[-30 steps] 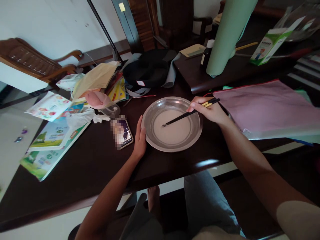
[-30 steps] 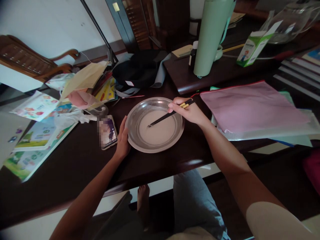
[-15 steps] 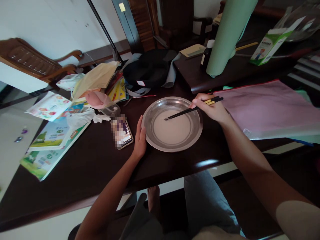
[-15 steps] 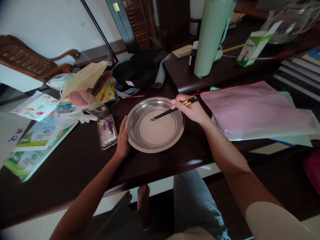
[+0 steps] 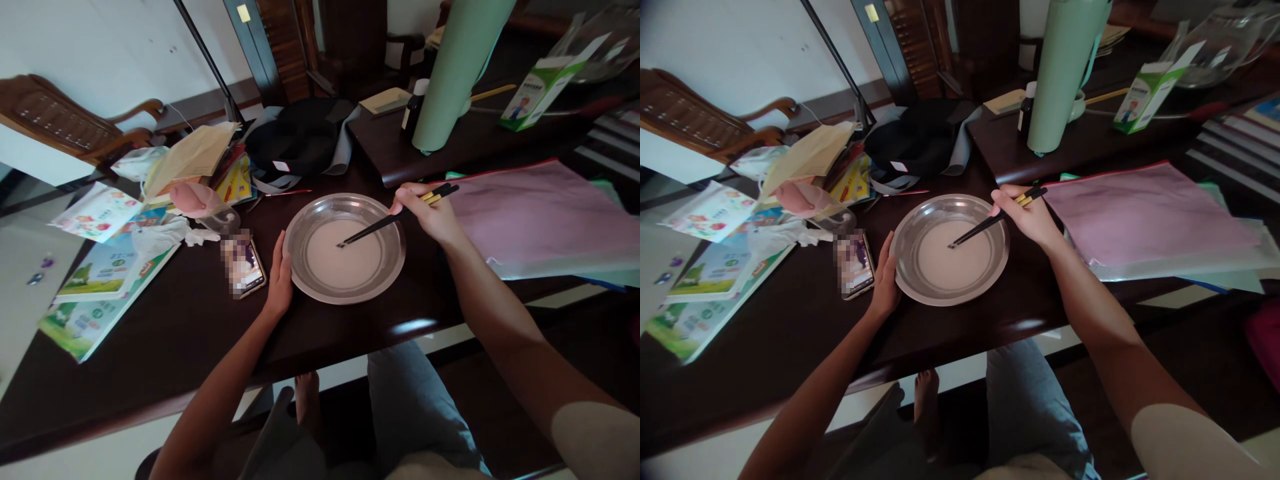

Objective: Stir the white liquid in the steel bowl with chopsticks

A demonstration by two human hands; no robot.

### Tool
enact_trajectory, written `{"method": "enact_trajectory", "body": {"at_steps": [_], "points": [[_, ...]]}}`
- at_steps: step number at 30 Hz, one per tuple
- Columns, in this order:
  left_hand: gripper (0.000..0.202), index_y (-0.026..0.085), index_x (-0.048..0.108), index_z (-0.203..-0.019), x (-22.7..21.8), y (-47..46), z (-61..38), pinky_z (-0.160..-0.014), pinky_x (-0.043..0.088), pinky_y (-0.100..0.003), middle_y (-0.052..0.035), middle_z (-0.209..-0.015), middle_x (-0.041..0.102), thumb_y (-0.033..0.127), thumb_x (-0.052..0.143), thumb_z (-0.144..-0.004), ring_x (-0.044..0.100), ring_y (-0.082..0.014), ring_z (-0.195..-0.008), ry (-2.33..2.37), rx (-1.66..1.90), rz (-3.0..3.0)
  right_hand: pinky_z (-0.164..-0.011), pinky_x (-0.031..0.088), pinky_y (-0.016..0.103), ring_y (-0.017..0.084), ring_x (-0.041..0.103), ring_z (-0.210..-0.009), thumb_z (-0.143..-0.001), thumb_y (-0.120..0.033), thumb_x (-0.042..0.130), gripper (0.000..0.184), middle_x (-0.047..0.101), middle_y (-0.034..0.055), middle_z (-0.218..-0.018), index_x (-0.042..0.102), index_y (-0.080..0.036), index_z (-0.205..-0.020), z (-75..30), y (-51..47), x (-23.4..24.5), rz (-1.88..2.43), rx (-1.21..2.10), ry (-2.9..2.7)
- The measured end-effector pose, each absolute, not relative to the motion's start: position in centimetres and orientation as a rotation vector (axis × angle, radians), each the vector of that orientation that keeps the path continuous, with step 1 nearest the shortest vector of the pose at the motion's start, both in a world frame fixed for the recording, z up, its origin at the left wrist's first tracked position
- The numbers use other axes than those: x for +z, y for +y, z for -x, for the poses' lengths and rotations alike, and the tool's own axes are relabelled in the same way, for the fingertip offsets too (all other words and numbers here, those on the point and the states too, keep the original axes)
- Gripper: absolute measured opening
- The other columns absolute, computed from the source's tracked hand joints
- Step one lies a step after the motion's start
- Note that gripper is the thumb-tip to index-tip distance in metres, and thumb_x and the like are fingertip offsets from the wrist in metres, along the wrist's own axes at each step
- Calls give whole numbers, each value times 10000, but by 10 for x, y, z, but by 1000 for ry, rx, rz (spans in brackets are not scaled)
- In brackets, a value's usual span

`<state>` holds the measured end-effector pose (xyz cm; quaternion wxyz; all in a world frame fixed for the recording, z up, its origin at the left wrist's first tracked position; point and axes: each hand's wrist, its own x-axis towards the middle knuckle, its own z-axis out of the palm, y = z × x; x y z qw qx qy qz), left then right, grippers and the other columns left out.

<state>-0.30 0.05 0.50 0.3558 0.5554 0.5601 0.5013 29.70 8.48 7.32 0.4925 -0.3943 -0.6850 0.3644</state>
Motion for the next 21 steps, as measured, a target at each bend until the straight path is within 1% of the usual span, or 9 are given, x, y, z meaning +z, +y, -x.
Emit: {"method": "enact_trajectory", "body": {"at_steps": [2,7,9,13,18,21], "points": [[597,289,361,-1490,5,0,3,-1237,173,-412,-40,-1610,311,536,418,-949,268,-226,-1492,1449,1298,-1440,-696,465,302,155,633,-670,-884,-537,563,427,684,16,-656,671,-225,-614,-296,84,74,940,924,-1669],[588,312,347,-1493,2,1,4,-1234,181,-421,-26,-1613,306,532,416,-951,274,-224,-1490,1425,1298,-1406,-695,470,296,165,654,-741,-865,-525,598,349,723,22,-758,711,-229,-719,-292,81,75,912,943,-1819],[589,313,348,-1492,2,1,4,-1236,174,-417,-22,-1614,303,533,418,-950,268,-221,-1492,1421,1298,-1407,-696,465,292,155,643,-715,-874,-513,593,354,707,16,-716,700,-230,-691,-294,82,74,929,904,-1758],[593,300,362,-1489,4,1,4,-1240,162,-404,-25,-1612,308,531,428,-947,263,-219,-1494,1430,1302,-1410,-705,471,297,149,634,-663,-890,-522,562,429,675,10,-639,662,-230,-592,-297,83,74,943,912,-1645],[614,286,357,-1494,5,0,3,-1235,187,-403,-38,-1607,320,539,435,-941,286,-228,-1485,1436,1304,-1391,-694,478,302,170,658,-740,-864,-540,591,366,727,25,-755,713,-229,-715,-293,80,76,925,944,-1827],[614,292,361,-1491,6,0,2,-1235,187,-406,-36,-1607,318,547,435,-938,283,-229,-1486,1434,1303,-1394,-689,472,302,163,640,-706,-867,-544,585,381,699,18,-705,698,-232,-680,-295,82,75,953,884,-1749]]}}
